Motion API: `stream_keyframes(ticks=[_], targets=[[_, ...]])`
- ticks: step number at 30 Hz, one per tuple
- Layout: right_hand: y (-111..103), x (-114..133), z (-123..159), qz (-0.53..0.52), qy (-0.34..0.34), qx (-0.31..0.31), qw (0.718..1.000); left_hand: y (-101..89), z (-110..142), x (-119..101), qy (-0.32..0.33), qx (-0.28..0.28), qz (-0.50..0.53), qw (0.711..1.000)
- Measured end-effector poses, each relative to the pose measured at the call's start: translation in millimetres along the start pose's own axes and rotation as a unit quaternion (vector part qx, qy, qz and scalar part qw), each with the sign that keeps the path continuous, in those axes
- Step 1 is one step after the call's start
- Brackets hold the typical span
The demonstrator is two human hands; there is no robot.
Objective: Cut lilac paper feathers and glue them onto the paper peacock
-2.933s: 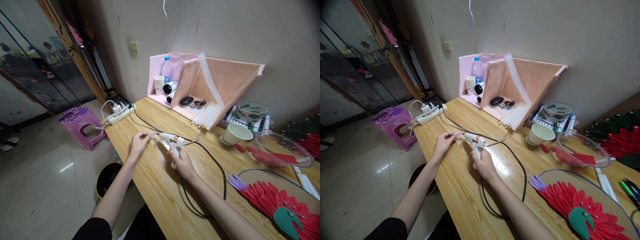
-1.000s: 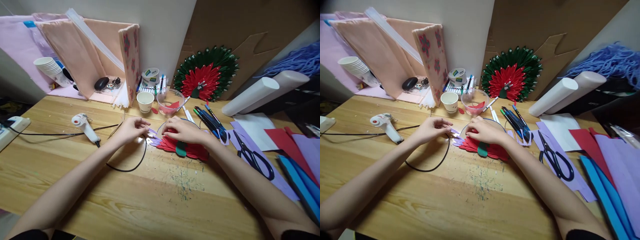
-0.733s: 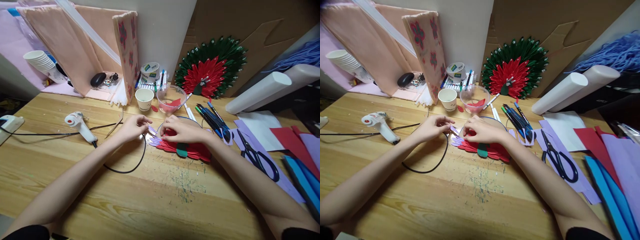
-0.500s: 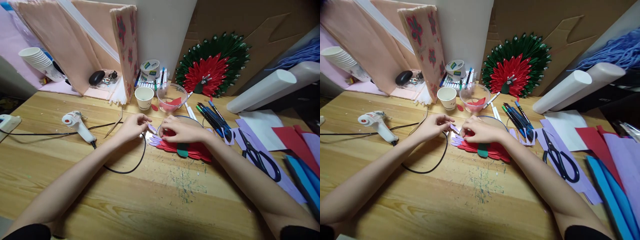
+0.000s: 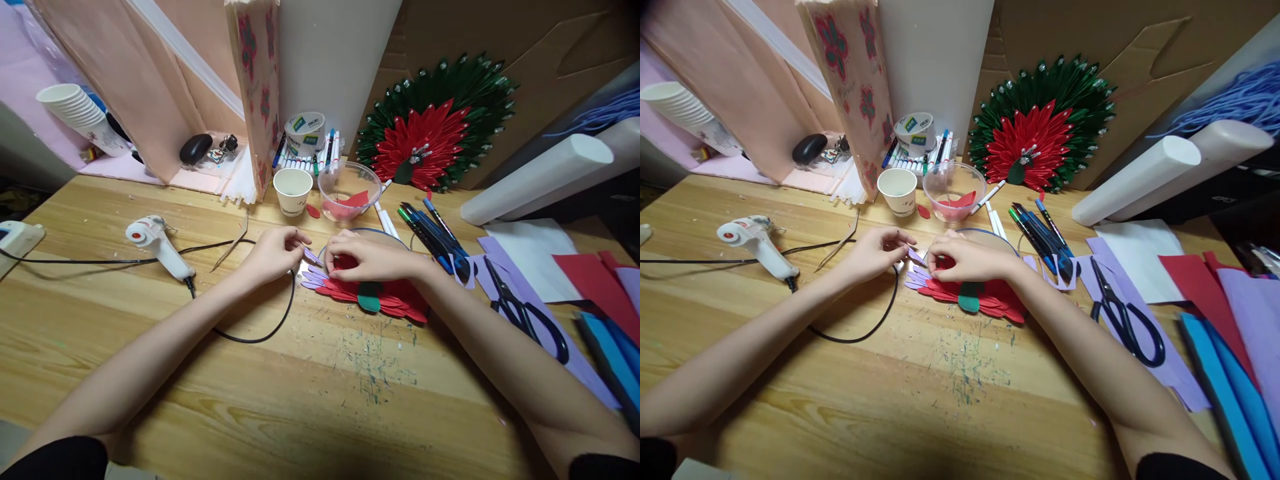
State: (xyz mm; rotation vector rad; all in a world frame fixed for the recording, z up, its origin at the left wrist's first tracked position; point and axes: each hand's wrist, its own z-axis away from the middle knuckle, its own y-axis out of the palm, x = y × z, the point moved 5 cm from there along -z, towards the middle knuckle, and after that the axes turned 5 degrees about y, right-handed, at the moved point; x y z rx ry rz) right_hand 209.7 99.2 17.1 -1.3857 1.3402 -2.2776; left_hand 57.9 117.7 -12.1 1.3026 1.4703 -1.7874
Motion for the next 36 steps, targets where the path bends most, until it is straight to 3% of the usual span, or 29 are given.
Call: stream_keyframes(ticks=[16, 29, 36], targets=[[0, -7, -1, -0.029, -0.005, 0.026, 0.999, 19.9, 4, -5, 0.052, 0.071, -0.055, 0.995], [0, -8, -1, -0.032, -0.005, 0.028, 0.999, 21.8, 10, -29, 0.136, 0.071, -0.169, 0.974], [0, -9, -2, -0.027, -0.008, 0.027, 0.999, 19.7, 13, -29, 0.122, 0.07, -0.186, 0.972]])
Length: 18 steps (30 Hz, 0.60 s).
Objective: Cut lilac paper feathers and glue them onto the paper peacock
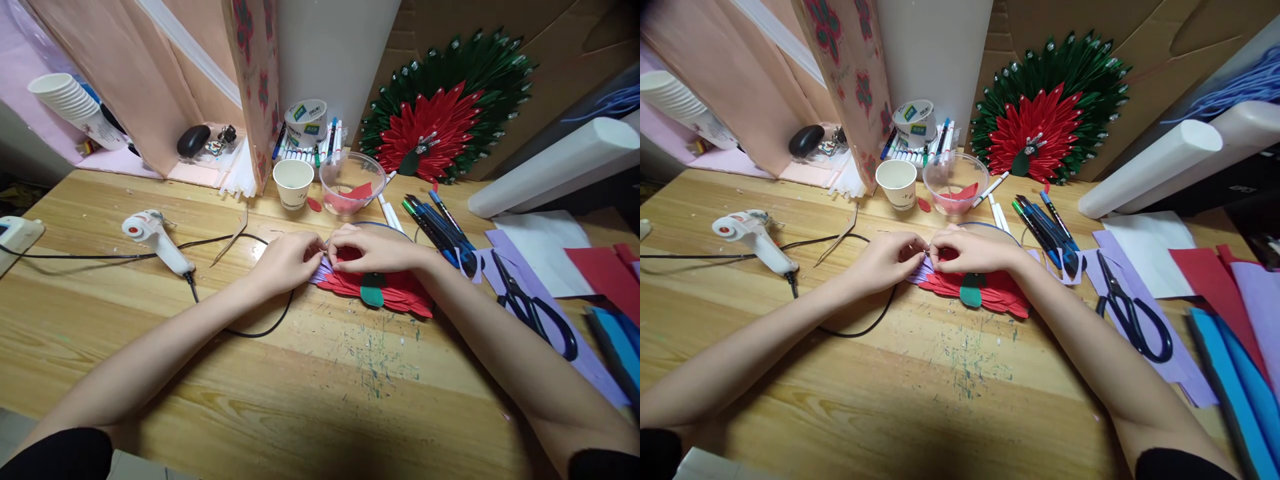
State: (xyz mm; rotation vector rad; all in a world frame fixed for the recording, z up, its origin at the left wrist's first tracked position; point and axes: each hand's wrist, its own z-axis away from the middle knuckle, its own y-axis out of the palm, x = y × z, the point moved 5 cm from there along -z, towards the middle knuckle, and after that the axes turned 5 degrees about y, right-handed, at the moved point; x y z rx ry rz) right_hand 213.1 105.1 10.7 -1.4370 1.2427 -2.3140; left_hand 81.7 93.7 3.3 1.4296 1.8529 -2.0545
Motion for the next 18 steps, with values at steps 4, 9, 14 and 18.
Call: stream_keyframes(ticks=[4, 9, 14, 18], targets=[[1, -1, 0, -0.003, 0.0, 0.0, 1.0, 5.6, -1, 9, -0.026, -0.004, 0.05, 0.998], [2, -3, -1, -0.008, 0.002, -0.002, 1.0, 12.9, -4, 18, -0.046, -0.012, 0.117, 0.992], [2, -3, -1, -0.007, 0.003, 0.0, 1.0, 13.3, -3, 19, -0.046, -0.027, 0.133, 0.99], [2, -2, -1, -0.01, 0.006, 0.004, 1.0, 12.8, -2, 20, -0.047, -0.035, 0.135, 0.989]])
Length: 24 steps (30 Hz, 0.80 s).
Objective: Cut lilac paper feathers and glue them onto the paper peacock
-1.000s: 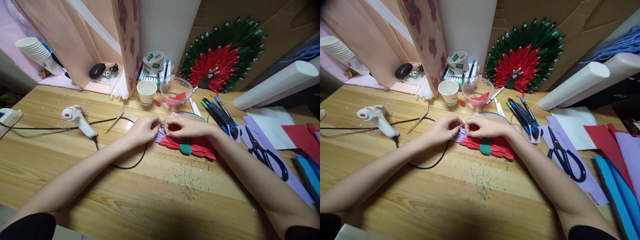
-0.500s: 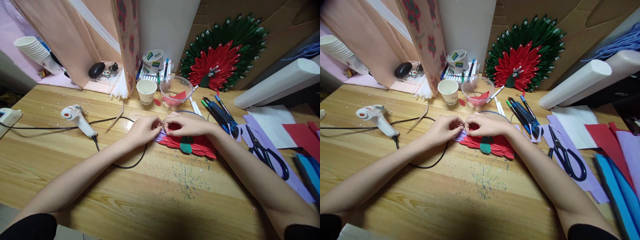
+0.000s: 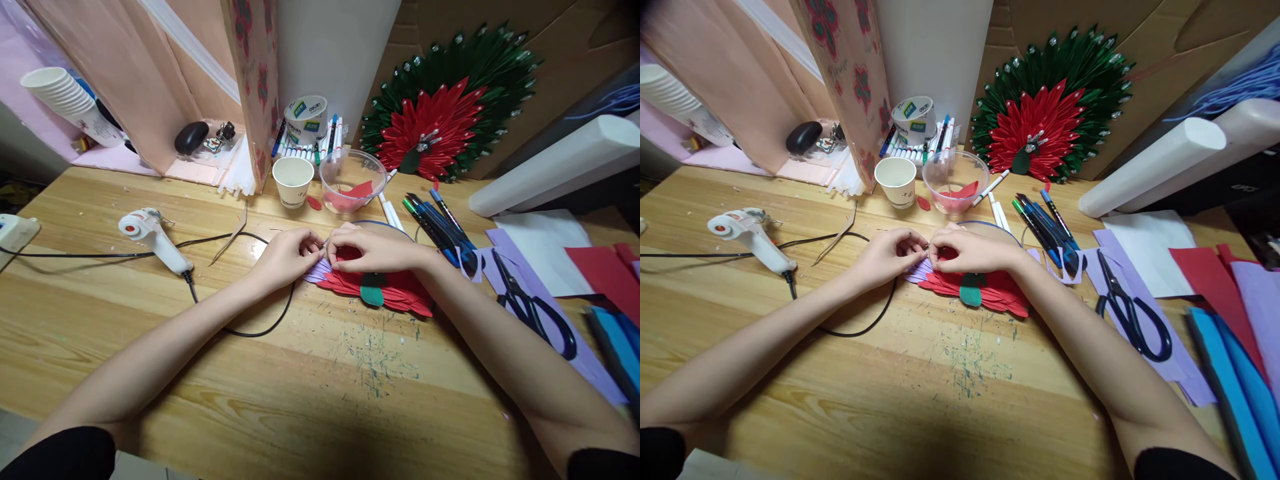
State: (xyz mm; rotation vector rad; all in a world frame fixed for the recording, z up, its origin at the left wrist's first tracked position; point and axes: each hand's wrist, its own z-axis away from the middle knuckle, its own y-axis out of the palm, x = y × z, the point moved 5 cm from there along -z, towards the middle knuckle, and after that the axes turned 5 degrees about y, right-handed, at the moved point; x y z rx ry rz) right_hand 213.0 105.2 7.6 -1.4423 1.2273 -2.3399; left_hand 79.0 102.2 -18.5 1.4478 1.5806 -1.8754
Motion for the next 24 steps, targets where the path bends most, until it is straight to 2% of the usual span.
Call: stream_keyframes(ticks=[4, 7, 12, 19, 24], targets=[[-1, 0, -1, -0.001, -0.007, 0.005, 1.0, -5.2, 1, -3, 0.015, -0.017, -0.025, 0.999], [-2, 0, 0, -0.01, -0.005, 0.002, 1.0, -10.1, 3, -11, 0.064, -0.016, -0.056, 0.996], [-9, -6, 5, -0.024, 0.025, -0.037, 0.999, -8.5, 4, -24, 0.137, 0.062, -0.094, 0.984], [-25, -9, 15, -0.062, 0.032, -0.087, 0.994, -6.2, -1, -32, 0.178, 0.123, -0.142, 0.966], [-33, -8, 19, -0.099, 0.025, -0.098, 0.99, -6.6, -7, -37, 0.198, 0.171, -0.173, 0.95]])
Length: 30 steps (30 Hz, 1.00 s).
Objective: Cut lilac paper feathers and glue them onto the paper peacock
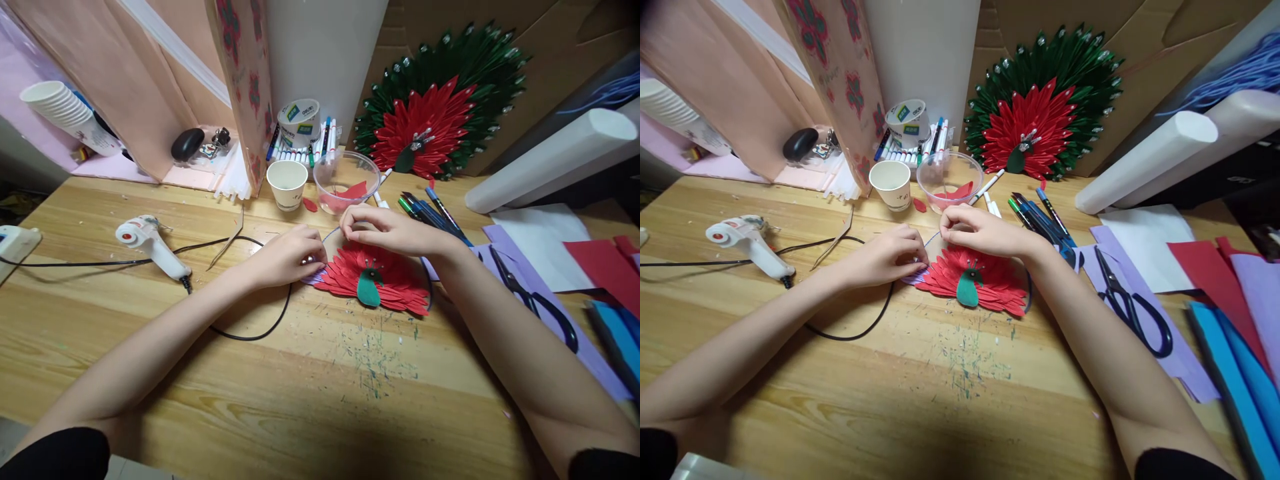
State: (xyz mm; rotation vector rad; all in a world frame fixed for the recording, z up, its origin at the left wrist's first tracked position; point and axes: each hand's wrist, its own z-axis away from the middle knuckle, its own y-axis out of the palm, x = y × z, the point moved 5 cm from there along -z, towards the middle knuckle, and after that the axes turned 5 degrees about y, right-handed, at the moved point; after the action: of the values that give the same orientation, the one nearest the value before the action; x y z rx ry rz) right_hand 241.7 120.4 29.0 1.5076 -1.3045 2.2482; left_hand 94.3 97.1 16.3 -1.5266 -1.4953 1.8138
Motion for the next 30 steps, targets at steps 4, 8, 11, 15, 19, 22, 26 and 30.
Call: stream_keyframes(ticks=[4, 8, 11, 15, 19, 22, 26, 30], targets=[[-3, 1, 1, -0.013, 0.0, -0.006, 1.0, -1.8, -5, 1, 0.012, 0.024, -0.039, 0.999], [-6, 1, 2, -0.022, -0.015, -0.007, 1.0, -1.3, -8, 1, 0.043, 0.036, -0.081, 0.995], [-7, 1, 3, -0.019, -0.024, -0.008, 0.999, -0.4, -9, 1, 0.06, 0.053, -0.093, 0.992], [-9, 1, 4, -0.012, -0.014, -0.013, 1.0, -0.3, -10, 1, 0.069, 0.066, -0.105, 0.99], [-10, 2, 4, -0.006, -0.014, -0.012, 1.0, -0.6, -10, 1, 0.079, 0.065, -0.111, 0.988], [-11, 2, 4, -0.007, -0.016, -0.012, 1.0, -0.4, -11, 0, 0.086, 0.07, -0.117, 0.987], [-11, 2, 4, -0.007, -0.013, -0.012, 1.0, -0.8, -12, -1, 0.087, 0.077, -0.121, 0.986], [-10, 3, 4, -0.007, -0.011, -0.012, 1.0, 0.0, -15, -1, 0.088, 0.083, -0.118, 0.986]])
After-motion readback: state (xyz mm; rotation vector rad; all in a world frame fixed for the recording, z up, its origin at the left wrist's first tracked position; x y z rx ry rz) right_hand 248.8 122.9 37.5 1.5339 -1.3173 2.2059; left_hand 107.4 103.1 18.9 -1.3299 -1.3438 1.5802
